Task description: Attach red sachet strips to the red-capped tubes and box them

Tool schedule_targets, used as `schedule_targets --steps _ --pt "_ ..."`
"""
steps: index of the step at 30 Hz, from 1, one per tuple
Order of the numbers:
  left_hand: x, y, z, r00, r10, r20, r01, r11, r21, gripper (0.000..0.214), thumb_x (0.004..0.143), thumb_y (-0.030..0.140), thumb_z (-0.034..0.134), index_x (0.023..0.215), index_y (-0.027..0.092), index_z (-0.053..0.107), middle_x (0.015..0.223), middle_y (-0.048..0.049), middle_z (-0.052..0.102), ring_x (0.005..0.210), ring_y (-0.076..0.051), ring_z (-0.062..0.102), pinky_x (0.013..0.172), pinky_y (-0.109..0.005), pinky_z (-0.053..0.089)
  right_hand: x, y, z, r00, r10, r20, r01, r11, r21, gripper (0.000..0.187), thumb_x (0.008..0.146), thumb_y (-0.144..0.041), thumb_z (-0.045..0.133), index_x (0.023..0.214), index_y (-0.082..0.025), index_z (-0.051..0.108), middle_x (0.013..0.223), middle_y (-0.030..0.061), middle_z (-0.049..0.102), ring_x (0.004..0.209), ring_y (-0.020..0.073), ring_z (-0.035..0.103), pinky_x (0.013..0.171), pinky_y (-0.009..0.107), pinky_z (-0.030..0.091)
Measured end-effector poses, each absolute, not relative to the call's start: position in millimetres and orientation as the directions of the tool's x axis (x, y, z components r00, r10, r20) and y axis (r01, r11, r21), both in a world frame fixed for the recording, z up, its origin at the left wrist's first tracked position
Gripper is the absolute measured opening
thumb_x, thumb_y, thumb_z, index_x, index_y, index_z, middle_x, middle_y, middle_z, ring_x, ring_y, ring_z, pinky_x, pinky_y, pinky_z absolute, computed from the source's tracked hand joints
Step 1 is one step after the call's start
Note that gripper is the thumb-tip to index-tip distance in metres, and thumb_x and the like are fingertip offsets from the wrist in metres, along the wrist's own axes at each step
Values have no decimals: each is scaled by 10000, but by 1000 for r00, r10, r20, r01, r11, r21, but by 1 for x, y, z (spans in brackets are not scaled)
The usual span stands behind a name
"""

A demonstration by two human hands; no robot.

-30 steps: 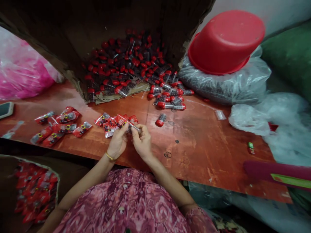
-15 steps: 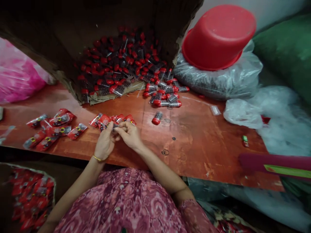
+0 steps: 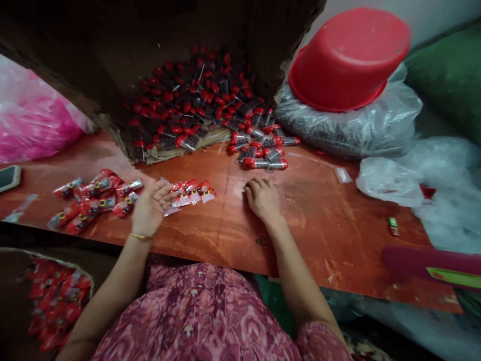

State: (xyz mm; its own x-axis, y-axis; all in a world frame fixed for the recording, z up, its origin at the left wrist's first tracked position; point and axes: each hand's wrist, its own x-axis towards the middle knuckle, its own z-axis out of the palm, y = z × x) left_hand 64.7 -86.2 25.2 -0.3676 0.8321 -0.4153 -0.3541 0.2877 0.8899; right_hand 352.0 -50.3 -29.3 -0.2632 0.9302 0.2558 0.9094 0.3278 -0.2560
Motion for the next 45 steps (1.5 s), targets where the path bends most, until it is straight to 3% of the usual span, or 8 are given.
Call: schedule_targets --steps 5,11,18,24,28,34,41,45 --pt "121 -79 4 -47 995 86 693 -30 720 236 676 304 698 903 243 713 1237 -92 605 1264 -322 422 1065 -500 254 340 -70 -41 -141 923 358 936 242 -255 329 916 -305 372 927 -145 659 1010 115 664 892 228 540 831 374 348" --pt "119 -72 -16 80 992 102 900 -116 420 240 822 292 508 943 305 715 1257 -69 594 1284 -324 395 1058 -575 203 332 -77 -34 -13 851 524 898 241 -369 247 874 -300 456 927 -174 661 1044 134 659 998 263 537 881 434 367" --pt "128 -86 10 -7 979 206 828 -110 549 328 862 393 434 1027 288 697 1300 -93 555 1279 -334 405 1058 -571 204 271 -84 -8 4 980 199 334 186 -924 268 832 -415 494 890 -190 626 858 67 673 795 194 597 736 338 461" --pt "131 -96 28 -95 970 224 661 -107 743 327 796 374 558 1067 235 676 1287 -102 568 1269 -304 428 1079 -484 224 247 -80 0 40 999 32 -70 35 -997 266 761 -439 553 676 -188 577 631 -19 568 599 114 503 606 247 423" --pt "129 -97 31 -95 983 -157 295 179 939 386 737 530 580 810 173 707 876 -98 716 902 -258 644 794 -353 478 255 -84 1 141 988 64 -37 70 -997 262 766 -415 540 638 -188 561 573 -27 523 543 103 457 555 239 383" --pt "152 -96 28 -20 893 -449 -373 410 832 445 414 511 804 568 138 617 589 -11 649 592 -127 604 632 -252 482 252 -92 -10 244 960 138 87 120 -989 345 792 -400 504 527 -199 416 498 -58 369 483 80 339 483 221 300" --pt "152 -89 22 -35 854 -520 -490 438 753 434 379 444 838 607 132 638 561 10 651 563 -101 600 613 -222 475 275 -96 -14 27 957 289 286 269 -919 240 874 -302 390 774 -189 577 723 20 610 688 144 549 656 278 453" --pt "143 -84 27 -18 830 -558 -471 485 737 420 389 403 847 652 147 643 606 28 669 554 -74 598 594 -193 468 350 -84 -7 -277 879 388 646 470 -602 365 772 -155 455 1117 -194 566 1158 102 608 1103 251 510 954 452 372"
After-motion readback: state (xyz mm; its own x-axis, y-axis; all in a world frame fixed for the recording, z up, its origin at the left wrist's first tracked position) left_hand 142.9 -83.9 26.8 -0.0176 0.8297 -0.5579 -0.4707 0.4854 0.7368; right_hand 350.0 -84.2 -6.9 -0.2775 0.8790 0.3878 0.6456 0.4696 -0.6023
